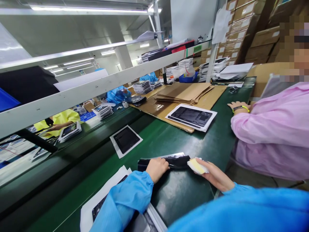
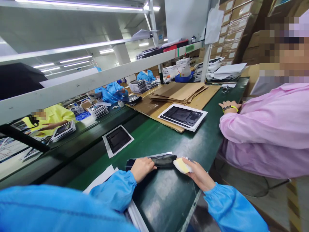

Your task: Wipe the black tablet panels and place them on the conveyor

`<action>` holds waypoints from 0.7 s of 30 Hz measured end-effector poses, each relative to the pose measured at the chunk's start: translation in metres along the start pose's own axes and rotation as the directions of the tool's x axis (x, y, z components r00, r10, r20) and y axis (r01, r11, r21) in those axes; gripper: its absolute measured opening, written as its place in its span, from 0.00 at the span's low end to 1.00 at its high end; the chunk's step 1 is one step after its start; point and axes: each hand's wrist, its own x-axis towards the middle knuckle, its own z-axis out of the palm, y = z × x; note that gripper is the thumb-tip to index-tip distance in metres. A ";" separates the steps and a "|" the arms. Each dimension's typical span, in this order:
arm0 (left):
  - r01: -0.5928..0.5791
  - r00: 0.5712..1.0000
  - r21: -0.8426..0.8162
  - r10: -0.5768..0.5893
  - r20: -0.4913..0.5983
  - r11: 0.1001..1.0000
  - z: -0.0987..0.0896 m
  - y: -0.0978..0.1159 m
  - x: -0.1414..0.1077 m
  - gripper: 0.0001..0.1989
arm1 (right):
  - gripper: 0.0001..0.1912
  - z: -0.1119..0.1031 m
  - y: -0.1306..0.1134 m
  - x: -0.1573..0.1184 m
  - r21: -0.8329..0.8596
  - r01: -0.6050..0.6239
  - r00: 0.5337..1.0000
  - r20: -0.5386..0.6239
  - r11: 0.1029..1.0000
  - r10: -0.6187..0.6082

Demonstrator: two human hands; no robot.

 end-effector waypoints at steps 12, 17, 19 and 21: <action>-0.030 0.994 0.040 0.034 -0.106 0.999 -0.003 0.003 -0.014 0.11 | 0.16 -0.021 0.004 -0.022 0.134 -0.151 0.985 0.100 0.979 0.139; 0.016 0.990 0.045 -0.010 -0.137 0.999 -0.012 -0.001 -0.018 0.13 | 0.09 -0.014 0.011 -0.013 0.161 -0.145 0.980 0.158 0.976 0.119; 0.030 0.990 0.035 -0.025 -0.137 0.999 -0.015 -0.001 -0.020 0.14 | 0.07 -0.010 0.009 -0.010 0.171 -0.130 0.975 0.198 0.977 0.095; 0.034 0.991 0.014 -0.032 -0.129 0.999 -0.016 0.000 -0.021 0.14 | 0.08 -0.004 0.007 -0.009 0.164 -0.134 0.964 0.248 0.977 0.091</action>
